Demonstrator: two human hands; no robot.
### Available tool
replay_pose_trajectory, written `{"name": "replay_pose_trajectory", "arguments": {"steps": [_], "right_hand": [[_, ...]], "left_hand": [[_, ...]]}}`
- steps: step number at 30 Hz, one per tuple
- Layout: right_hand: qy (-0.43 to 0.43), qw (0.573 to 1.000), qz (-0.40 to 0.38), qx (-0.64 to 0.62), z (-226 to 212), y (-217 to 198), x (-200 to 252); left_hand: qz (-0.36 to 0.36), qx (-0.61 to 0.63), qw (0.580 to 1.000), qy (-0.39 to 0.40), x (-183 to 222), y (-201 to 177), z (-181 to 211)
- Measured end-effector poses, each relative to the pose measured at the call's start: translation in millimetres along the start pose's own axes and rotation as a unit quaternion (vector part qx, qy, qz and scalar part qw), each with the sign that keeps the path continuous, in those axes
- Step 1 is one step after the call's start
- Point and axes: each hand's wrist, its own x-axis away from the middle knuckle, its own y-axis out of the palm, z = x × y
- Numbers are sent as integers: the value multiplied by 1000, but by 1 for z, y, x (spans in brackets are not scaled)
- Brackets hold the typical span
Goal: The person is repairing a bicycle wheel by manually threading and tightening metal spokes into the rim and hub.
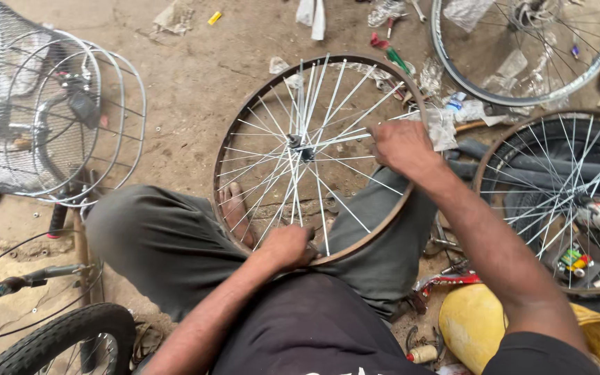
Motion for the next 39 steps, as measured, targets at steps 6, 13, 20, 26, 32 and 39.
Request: {"name": "replay_pose_trajectory", "arguments": {"steps": [6, 13, 20, 26, 32, 39], "right_hand": [[-4, 984, -161, 76, -8, 13, 1], [56, 967, -229, -98, -17, 101, -28], [341, 828, -53, -442, -16, 208, -75], [454, 554, -69, -694, -41, 219, -105], [396, 471, -131, -777, -50, 208, -110], [452, 441, 27, -775, -55, 194, -113]], "left_hand": [[265, 114, 956, -50, -34, -16, 7], [304, 273, 912, -44, -86, -31, 8], [254, 220, 941, 20, -87, -25, 0], [262, 272, 926, -4, -88, -27, 6], [251, 311, 916, -29, -90, -26, 4], [249, 342, 905, -31, -91, -21, 4]]}}
